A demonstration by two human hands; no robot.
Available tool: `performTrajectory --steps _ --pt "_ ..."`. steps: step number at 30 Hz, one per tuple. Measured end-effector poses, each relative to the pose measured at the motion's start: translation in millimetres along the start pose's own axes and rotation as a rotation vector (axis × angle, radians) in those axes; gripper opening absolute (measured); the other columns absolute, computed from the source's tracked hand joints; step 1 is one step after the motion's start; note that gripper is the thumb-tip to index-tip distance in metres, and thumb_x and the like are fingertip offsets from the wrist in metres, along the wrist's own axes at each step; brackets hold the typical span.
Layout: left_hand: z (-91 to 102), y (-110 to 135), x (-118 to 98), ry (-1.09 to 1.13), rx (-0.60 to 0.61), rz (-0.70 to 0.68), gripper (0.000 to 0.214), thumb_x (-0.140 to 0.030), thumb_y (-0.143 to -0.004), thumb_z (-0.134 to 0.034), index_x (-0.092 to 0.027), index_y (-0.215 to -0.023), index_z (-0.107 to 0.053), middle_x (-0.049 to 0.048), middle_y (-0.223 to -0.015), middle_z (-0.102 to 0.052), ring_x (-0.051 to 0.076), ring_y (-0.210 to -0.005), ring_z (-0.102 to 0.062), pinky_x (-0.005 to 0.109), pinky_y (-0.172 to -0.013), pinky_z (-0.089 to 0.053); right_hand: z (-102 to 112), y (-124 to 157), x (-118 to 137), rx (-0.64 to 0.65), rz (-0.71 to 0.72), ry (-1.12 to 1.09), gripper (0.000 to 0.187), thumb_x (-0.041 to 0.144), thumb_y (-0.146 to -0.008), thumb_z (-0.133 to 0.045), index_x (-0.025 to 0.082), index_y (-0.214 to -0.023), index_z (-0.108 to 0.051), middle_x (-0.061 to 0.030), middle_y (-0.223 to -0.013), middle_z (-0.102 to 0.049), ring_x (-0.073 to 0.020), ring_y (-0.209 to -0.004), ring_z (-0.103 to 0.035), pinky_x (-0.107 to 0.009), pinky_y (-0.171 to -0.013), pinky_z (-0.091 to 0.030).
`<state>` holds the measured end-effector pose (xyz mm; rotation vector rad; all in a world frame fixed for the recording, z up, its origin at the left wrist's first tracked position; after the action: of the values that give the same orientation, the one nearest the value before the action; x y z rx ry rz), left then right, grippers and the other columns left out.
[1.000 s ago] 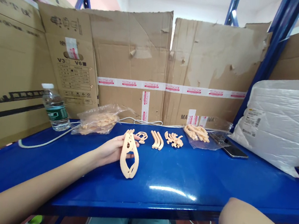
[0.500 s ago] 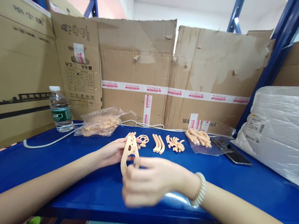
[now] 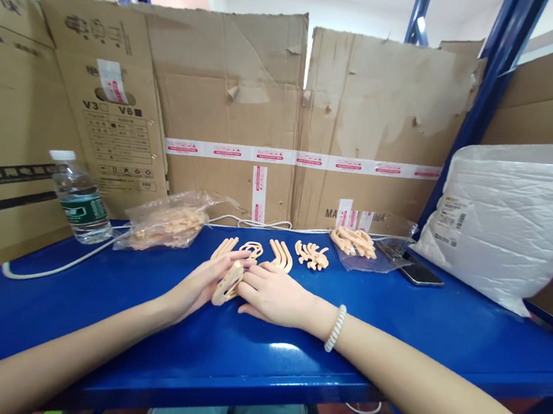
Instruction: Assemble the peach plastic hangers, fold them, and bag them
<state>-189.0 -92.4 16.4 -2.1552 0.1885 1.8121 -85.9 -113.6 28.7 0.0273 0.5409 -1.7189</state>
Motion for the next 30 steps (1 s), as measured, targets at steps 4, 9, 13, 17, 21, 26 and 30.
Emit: performTrajectory --steps 4,9,13,17,21,26,30 --pt "-6.9 5.6 -8.5 -0.193 0.034 -0.177 0.067 -0.064 -0.075 -0.066 -0.020 -0.126 -0.060 0.0129 -0.129 -0.060 0.033 -0.125 -0.048 0.038 -0.102 -0.040 -0.5 -0.1 0.7 0.021 -0.069 -0.065 0.019 0.028 -0.094 -0.057 0.014 -0.107 -0.059 -0.0115 -0.104 -0.063 -0.0253 -0.099 -0.056 -0.041 -0.087 -0.046" --pt "-8.2 7.4 -19.3 -0.341 -0.009 -0.231 0.053 -0.061 -0.083 -0.058 -0.019 -0.115 -0.065 0.0112 -0.116 -0.064 0.031 -0.111 -0.056 0.037 -0.092 -0.044 -2.6 1.6 -2.6 -0.007 -0.120 -0.152 0.020 0.023 -0.092 -0.058 0.012 -0.109 -0.056 -0.0168 -0.116 -0.058 -0.0271 -0.112 -0.052 -0.042 -0.091 -0.047" --pt "-4.0 9.1 -34.9 -0.589 -0.109 -0.354 0.023 -0.038 -0.089 -0.058 -0.020 -0.091 -0.071 0.0069 -0.093 -0.067 0.026 -0.092 -0.059 0.032 -0.087 -0.041 -9.2 3.4 -7.3 -0.044 -0.189 -0.132 0.016 0.018 -0.094 -0.053 0.011 -0.108 -0.054 -0.0164 -0.113 -0.057 -0.0246 -0.103 -0.057 -0.040 -0.088 -0.050" --pt "-0.7 8.2 -32.4 -0.569 -0.084 -0.306 0.015 -0.029 -0.084 -0.064 -0.022 -0.096 -0.071 0.0054 -0.093 -0.068 0.025 -0.086 -0.059 0.028 -0.078 -0.040 -12.5 2.7 -6.2 -0.046 -0.206 -0.043 0.020 0.014 -0.098 -0.042 0.009 -0.114 -0.053 -0.0167 -0.114 -0.058 -0.0233 -0.100 -0.059 -0.037 -0.085 -0.049" --pt "7.7 8.4 -28.3 -0.482 -0.129 -0.278 0.009 -0.024 -0.078 -0.072 -0.021 -0.087 -0.072 0.0047 -0.081 -0.065 0.025 -0.082 -0.057 0.026 -0.074 -0.039 -8.3 1.2 -3.9 -0.022 -0.193 0.037 0.014 0.014 -0.097 -0.045 0.011 -0.105 -0.056 -0.0118 -0.098 -0.062 -0.0215 -0.089 -0.059 -0.034 -0.079 -0.047" --pt "17.2 6.3 -29.2 -0.508 -0.224 -0.277 0.011 -0.026 -0.084 -0.065 -0.020 -0.075 -0.066 0.0026 -0.071 -0.063 0.020 -0.068 -0.059 0.026 -0.070 -0.045 3.2 2.1 -5.4 -0.050 -0.217 0.131 0.011 0.019 -0.096 -0.050 0.015 -0.087 -0.055 -0.0058 -0.078 -0.058 -0.0197 -0.075 -0.054 -0.030 -0.068 -0.039" --pt "26.7 0.8 -22.5 -0.357 -0.299 -0.189 0.019 -0.034 -0.082 -0.066 -0.018 -0.090 -0.060 0.0038 -0.082 -0.069 0.020 -0.065 -0.066 0.028 -0.061 -0.053 5.8 2.1 -5.1 -0.079 -0.236 0.215 0.020 0.019 -0.099 -0.043 0.016 -0.083 -0.054 -0.0044 -0.073 -0.057 -0.0190 -0.070 -0.052 -0.031 -0.069 -0.035"
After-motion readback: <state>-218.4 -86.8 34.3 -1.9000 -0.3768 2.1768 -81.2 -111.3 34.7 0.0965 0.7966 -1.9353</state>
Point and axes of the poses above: each hand's wrist, its own y-axis away from the middle knuckle, its own z-axis out of the back of the hand, x = y × z, the point moved 7 cm from there along -y, towards the middle knuckle
